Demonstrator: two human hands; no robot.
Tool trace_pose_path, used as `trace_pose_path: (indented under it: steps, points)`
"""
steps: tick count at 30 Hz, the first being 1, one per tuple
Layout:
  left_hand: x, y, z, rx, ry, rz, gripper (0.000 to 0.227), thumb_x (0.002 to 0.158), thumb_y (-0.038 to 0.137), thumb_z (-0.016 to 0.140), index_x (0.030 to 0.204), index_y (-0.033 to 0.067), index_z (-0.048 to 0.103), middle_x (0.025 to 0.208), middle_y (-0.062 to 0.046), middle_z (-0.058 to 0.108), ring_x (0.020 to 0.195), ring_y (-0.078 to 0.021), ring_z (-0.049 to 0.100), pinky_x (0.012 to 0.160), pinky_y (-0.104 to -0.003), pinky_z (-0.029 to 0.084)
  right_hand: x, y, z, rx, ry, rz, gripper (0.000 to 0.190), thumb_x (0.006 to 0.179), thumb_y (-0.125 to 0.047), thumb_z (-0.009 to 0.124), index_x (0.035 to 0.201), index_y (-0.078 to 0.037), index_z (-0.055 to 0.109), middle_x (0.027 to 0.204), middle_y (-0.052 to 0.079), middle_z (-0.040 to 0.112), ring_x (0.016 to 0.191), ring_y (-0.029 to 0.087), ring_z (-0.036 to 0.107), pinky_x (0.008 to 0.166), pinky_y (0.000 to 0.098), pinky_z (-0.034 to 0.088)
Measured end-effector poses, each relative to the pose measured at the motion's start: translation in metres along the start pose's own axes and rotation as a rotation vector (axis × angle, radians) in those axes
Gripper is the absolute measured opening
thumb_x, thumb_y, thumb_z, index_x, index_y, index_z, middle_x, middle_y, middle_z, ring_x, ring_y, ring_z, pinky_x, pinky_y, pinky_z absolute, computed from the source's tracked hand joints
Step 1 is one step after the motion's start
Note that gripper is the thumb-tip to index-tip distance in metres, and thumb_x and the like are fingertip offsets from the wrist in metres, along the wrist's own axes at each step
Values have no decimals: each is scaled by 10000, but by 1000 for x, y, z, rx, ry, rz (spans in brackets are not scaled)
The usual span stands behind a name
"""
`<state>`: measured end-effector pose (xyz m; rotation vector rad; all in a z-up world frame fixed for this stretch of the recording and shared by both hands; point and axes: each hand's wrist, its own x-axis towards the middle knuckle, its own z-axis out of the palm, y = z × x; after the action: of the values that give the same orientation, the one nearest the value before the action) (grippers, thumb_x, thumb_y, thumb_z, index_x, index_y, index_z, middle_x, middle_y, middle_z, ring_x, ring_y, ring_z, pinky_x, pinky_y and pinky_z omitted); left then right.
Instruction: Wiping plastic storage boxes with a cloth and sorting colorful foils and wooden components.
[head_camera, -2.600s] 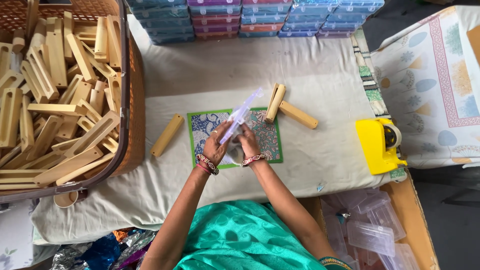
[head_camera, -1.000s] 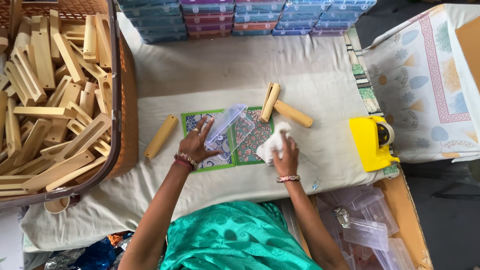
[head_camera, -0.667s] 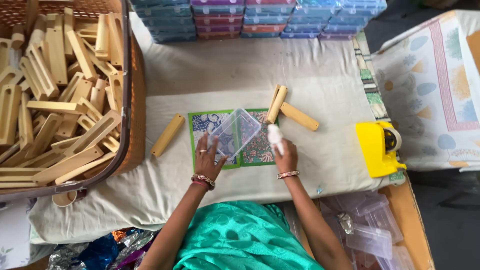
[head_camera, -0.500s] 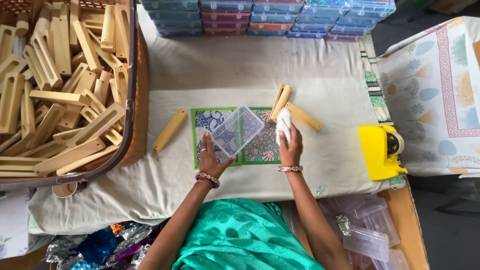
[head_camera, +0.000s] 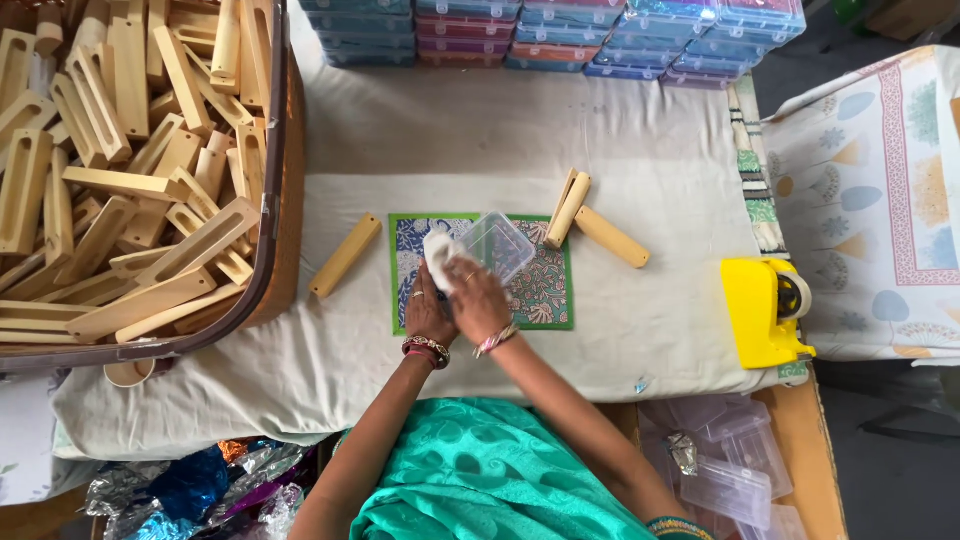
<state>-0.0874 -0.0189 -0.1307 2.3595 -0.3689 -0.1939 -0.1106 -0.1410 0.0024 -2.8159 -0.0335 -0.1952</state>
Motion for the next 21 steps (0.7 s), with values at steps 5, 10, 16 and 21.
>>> trace_pose_path:
  steps: [5, 10, 16, 21]
  points:
    - [2, 19, -23, 45, 48, -19, 1273, 777, 457, 841, 1703, 29, 79, 1650, -214, 371, 1513, -353, 403, 1231, -451, 357, 4, 20, -1, 48, -2, -62, 487, 866, -122, 664, 1350, -121, 619, 1396, 78, 594, 1306, 274, 530, 1036, 475, 447]
    - [2, 63, -70, 33, -43, -109, 1451, 521, 543, 934, 1597, 69, 84, 1572, -197, 358, 1436, -356, 380, 1179, -470, 324, 37, 105, 22, -128, 170, 25, 361, 942, -94, 656, 1302, -124, 643, 1420, 69, 618, 1327, 270, 578, 1101, 437, 486]
    - [4, 61, -65, 32, -66, -129, 1447, 501, 528, 938, 1598, 97, 99, 1584, -175, 352, 1444, -352, 375, 1189, -471, 318, 17, 75, 25, -168, 144, 172, 432, 892, -124, 689, 1323, -134, 655, 1379, 88, 604, 1279, 276, 562, 1009, 466, 487]
    - [1, 9, -15, 61, -3, -75, 1228, 758, 434, 817, 1701, 81, 114, 1640, -184, 373, 1478, -365, 402, 1209, -496, 329, -17, -6, -5, 40, 76, -35, 512, 827, -69, 711, 1329, -114, 622, 1366, 68, 619, 1282, 281, 559, 1032, 473, 478]
